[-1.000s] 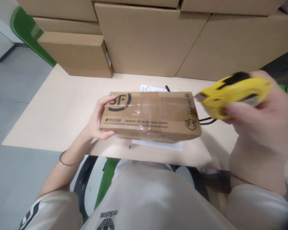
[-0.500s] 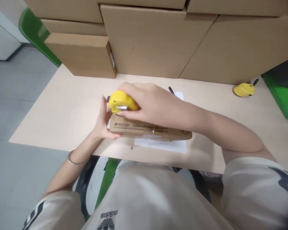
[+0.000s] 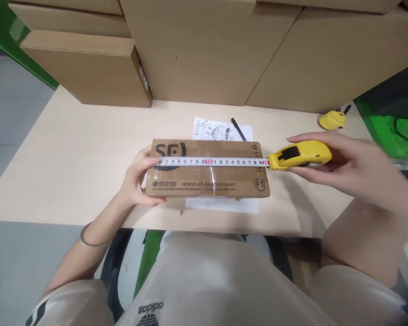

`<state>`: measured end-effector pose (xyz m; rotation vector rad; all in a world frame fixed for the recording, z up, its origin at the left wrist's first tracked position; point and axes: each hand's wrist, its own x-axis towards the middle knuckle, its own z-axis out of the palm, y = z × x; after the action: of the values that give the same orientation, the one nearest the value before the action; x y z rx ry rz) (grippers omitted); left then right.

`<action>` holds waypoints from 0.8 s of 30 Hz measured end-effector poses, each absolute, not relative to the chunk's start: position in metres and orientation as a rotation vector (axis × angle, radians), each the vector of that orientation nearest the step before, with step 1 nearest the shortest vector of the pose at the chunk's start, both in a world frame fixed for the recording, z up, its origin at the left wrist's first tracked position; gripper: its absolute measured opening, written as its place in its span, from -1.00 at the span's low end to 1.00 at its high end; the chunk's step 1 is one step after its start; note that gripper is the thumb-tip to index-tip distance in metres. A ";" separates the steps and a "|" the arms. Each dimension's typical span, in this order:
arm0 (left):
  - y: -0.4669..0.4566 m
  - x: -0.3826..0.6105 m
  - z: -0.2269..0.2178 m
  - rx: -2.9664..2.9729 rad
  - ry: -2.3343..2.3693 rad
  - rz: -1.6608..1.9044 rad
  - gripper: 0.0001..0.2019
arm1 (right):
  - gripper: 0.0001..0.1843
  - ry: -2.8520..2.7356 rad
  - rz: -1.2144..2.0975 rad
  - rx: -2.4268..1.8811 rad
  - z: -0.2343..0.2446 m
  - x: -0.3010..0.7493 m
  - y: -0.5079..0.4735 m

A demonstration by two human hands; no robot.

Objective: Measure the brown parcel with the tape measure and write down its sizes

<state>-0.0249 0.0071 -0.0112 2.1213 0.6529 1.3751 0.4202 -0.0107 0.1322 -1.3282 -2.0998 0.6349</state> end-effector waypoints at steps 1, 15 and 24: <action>0.008 -0.025 -0.012 2.142 0.645 1.380 0.04 | -0.49 -2.099 0.638 -1.328 0.131 0.418 -0.011; 0.000 -0.015 -0.005 1.805 0.726 1.293 0.42 | -0.62 -2.652 0.702 -0.902 0.166 0.271 0.054; -0.032 0.010 0.033 1.328 0.981 1.223 -0.25 | -0.51 -2.226 1.059 -0.718 0.186 0.261 0.052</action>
<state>0.0099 -0.0321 0.0332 1.3276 0.9814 1.2229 0.2615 0.0518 0.1863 -0.7184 -2.2261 1.0590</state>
